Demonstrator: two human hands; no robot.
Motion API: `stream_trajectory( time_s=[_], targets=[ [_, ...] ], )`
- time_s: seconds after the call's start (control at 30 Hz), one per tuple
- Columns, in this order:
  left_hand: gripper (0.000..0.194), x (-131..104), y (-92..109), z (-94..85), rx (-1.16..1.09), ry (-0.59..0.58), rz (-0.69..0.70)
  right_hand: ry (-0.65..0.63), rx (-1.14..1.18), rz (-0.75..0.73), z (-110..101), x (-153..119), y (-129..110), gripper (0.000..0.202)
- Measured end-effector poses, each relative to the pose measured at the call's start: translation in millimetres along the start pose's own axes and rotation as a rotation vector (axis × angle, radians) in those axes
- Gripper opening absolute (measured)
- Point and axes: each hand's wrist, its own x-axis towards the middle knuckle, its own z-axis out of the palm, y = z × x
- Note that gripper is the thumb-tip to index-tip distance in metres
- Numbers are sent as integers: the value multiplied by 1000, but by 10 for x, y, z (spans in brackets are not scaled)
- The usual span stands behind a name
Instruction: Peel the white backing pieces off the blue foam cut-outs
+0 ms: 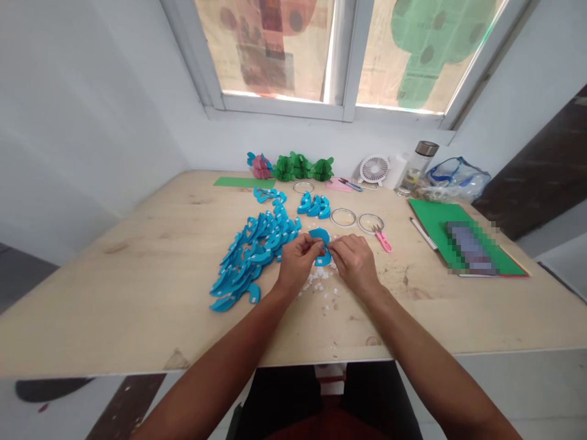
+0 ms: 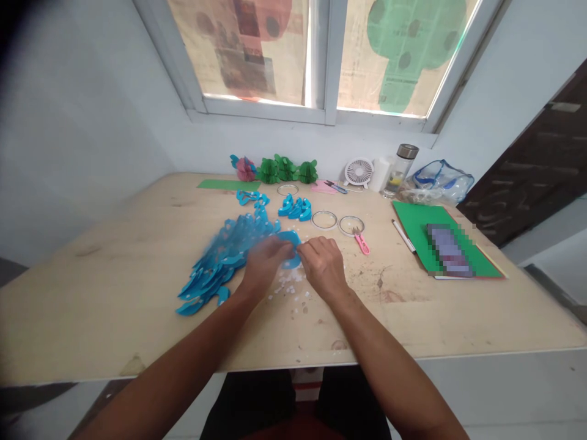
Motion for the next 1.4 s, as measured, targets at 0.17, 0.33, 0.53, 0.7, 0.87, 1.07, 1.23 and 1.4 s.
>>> stream_trajectory(
  time_s=[0.17,0.33,0.53,0.7,0.87,1.07,1.23,1.4],
  targets=[
    [8,0,-10,8,-7,-15,-7,-16,-81,-28,-8,6,-10,23],
    [9,2,-20,11,-19,-7,-9,-12,-83,-8,0,7,-24,22],
    [7,3,8,8,-62,33,-46,31,37,80,9,-15,-10,13],
    [9,-5,12,16,-119,47,-70,13,144,243,5,-21,9,15],
    [12,-15,12,17,-166,31,-84,-35,356,472,50,-19,43,11],
    [11,-33,20,19,-152,8,-63,-58,777,645,82,3,73,14],
    [7,-56,18,-12,27,-87,33,-118,1175,902,73,38,38,33],
    [8,-52,34,-43,292,-193,200,-129,1414,973,71,37,55,26]
  ],
)
